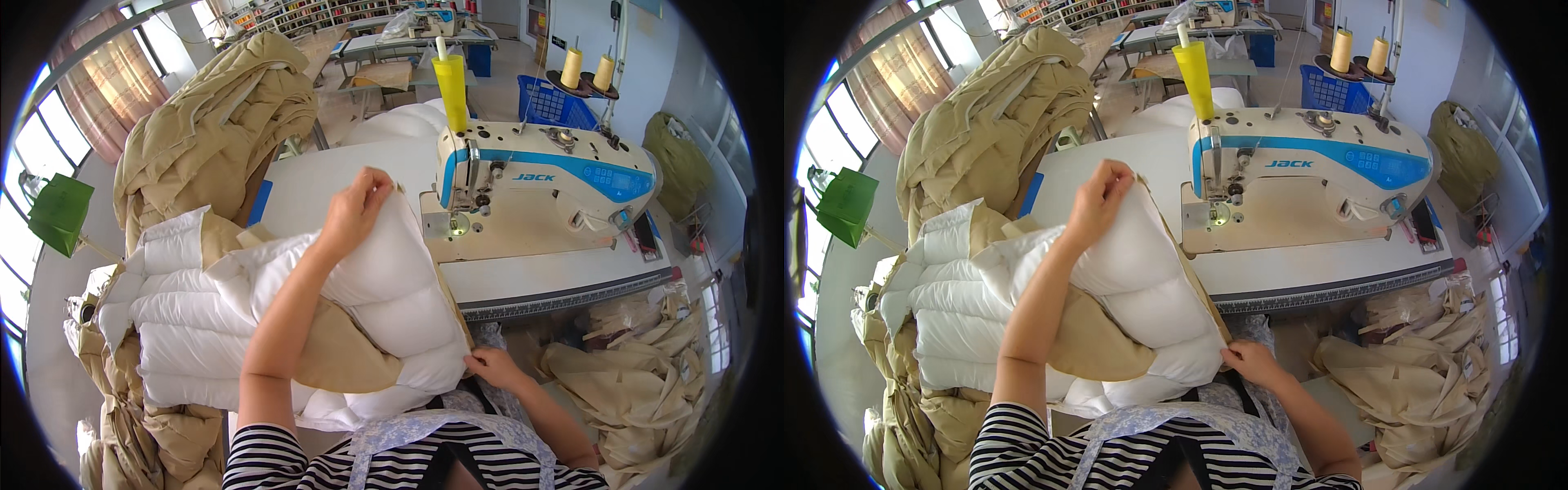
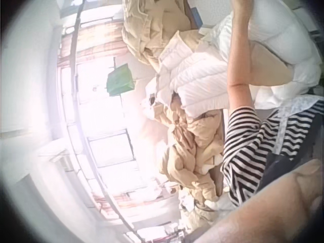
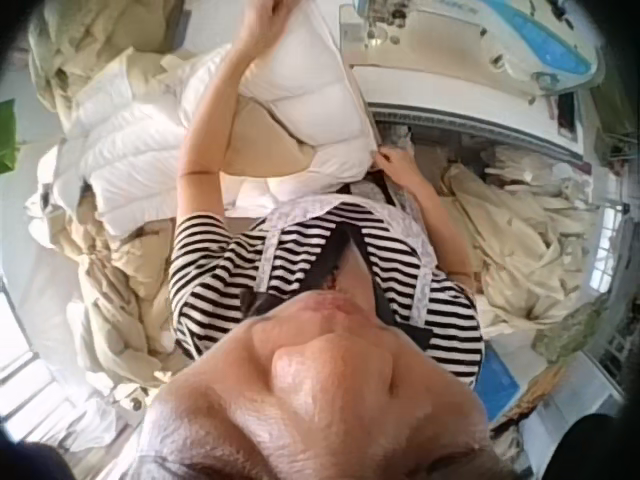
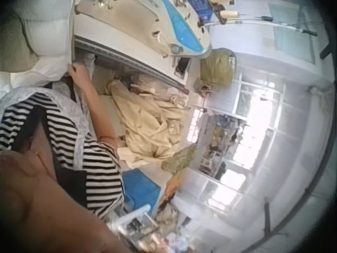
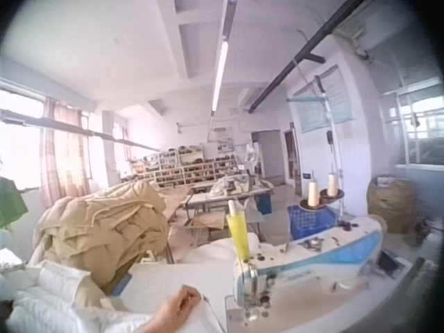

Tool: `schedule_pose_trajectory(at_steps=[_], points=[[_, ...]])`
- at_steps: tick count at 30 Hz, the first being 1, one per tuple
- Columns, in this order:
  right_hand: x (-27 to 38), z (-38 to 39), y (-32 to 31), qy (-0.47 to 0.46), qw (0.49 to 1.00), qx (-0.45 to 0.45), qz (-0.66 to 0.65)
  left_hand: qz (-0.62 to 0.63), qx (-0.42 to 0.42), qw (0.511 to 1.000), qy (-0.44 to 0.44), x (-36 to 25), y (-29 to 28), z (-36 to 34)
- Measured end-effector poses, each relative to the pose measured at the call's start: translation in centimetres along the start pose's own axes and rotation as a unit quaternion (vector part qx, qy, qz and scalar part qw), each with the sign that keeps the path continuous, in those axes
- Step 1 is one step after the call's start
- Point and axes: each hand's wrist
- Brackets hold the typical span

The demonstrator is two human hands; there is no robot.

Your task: The person aligns a zipper on a beige puffer jacket and sews it using a sewing machine. They guide the fabric under the needle, adjust the jacket layers, and continue stitching along the zipper line. The person then inspects the sewn section and prepares the next segment for stitching.

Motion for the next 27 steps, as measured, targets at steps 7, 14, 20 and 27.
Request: schedule_pose_trajectory(at_steps=[7, 14, 20, 27], points=[[5.2, -5.7, -5.2, -0.176, 0.933, -0.315, -0.019, 0.176, 0.006, 0.984, -0.019, 2.1, 2.3, 2.1], [10.9, -12.8, -6.8, -0.178, 0.911, -0.271, -0.253, 0.172, 0.058, 0.983, 0.031, -2.5, 1.2, 2.9], [10.7, -12.5, -6.8, -0.231, 0.887, -0.318, -0.243, 0.143, 0.053, 0.988, 0.026, -4.6, 1.1, 3.2], [9.3, -10.7, -7.9, -0.159, 0.892, -0.273, -0.323, 0.26, 0.053, 0.964, -0.012, -3.2, 1.8, 3.0]])
Point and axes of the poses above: each hand's wrist, its own z-axis away from the middle knuckle, its own y-axis out of the palm, x = y × z, and after that the axes turned 5 degrees about -x, right-handed
